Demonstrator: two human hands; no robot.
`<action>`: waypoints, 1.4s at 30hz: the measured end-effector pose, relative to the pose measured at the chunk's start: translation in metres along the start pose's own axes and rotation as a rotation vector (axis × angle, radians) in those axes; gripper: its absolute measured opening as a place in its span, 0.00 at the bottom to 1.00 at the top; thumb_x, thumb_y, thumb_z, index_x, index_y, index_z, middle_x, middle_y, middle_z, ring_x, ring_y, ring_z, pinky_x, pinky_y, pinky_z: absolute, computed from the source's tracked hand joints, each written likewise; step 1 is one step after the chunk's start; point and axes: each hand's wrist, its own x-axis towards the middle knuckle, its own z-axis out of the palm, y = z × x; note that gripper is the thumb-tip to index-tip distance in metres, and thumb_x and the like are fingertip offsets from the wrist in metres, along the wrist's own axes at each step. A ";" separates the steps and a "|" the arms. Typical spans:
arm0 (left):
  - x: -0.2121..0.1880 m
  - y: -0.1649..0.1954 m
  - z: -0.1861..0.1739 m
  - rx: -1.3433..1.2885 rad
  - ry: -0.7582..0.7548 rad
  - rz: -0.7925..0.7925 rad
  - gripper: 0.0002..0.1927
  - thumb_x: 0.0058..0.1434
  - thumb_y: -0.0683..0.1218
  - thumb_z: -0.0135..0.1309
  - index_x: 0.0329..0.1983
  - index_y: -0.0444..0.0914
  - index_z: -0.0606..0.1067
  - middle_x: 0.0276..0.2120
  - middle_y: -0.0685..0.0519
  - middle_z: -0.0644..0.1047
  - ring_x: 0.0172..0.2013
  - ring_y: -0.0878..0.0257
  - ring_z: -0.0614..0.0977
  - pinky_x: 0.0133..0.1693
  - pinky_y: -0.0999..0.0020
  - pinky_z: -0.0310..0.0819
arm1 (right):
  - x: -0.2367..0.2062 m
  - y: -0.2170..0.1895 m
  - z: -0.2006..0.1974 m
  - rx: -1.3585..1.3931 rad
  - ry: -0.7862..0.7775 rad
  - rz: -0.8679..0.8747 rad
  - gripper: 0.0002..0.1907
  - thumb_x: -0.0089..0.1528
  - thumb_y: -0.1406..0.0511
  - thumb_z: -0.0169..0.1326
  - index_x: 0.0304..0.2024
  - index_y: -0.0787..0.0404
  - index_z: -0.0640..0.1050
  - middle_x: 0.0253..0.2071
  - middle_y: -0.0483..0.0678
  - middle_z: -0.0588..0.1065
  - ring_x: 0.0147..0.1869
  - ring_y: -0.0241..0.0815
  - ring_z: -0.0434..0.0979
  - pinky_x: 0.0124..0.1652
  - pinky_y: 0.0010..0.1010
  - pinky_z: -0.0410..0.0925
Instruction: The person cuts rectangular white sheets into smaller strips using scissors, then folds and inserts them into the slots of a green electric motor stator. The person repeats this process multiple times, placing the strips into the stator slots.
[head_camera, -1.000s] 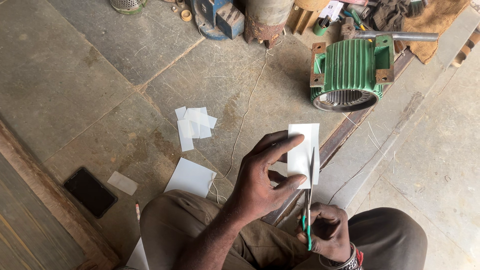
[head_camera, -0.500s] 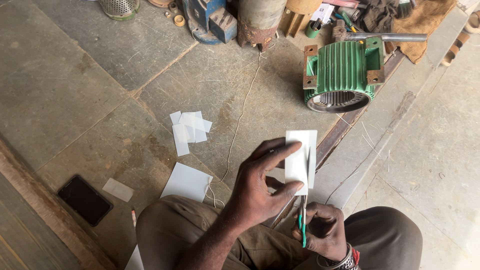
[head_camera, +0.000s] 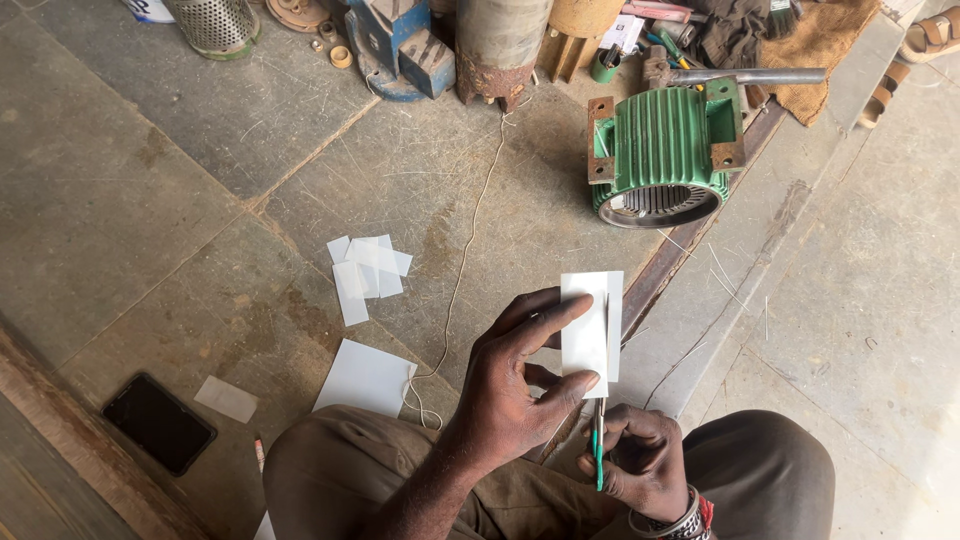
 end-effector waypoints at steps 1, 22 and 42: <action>0.000 0.000 0.000 0.002 -0.004 0.001 0.34 0.58 0.36 0.65 0.68 0.37 0.69 0.64 0.43 0.69 0.60 0.54 0.80 0.42 0.72 0.86 | 0.001 -0.001 0.001 0.012 0.011 0.017 0.16 0.49 0.76 0.72 0.38 0.71 0.81 0.29 0.45 0.77 0.33 0.32 0.76 0.34 0.23 0.70; -0.002 -0.113 -0.002 0.252 0.048 0.033 0.33 0.54 0.38 0.69 0.64 0.35 0.72 0.62 0.41 0.75 0.59 0.52 0.80 0.56 0.59 0.80 | 0.023 0.026 -0.028 -0.453 -0.014 0.360 0.12 0.49 0.72 0.68 0.37 0.62 0.83 0.27 0.48 0.85 0.31 0.39 0.88 0.34 0.33 0.80; 0.038 -0.239 -0.052 1.245 0.326 -0.669 0.16 0.61 0.54 0.61 0.47 0.43 0.78 0.52 0.49 0.74 0.55 0.53 0.74 0.58 0.50 0.66 | 0.047 0.086 0.013 -1.275 -0.117 0.371 0.30 0.61 0.59 0.54 0.65 0.54 0.67 0.38 0.57 0.81 0.35 0.54 0.86 0.36 0.43 0.80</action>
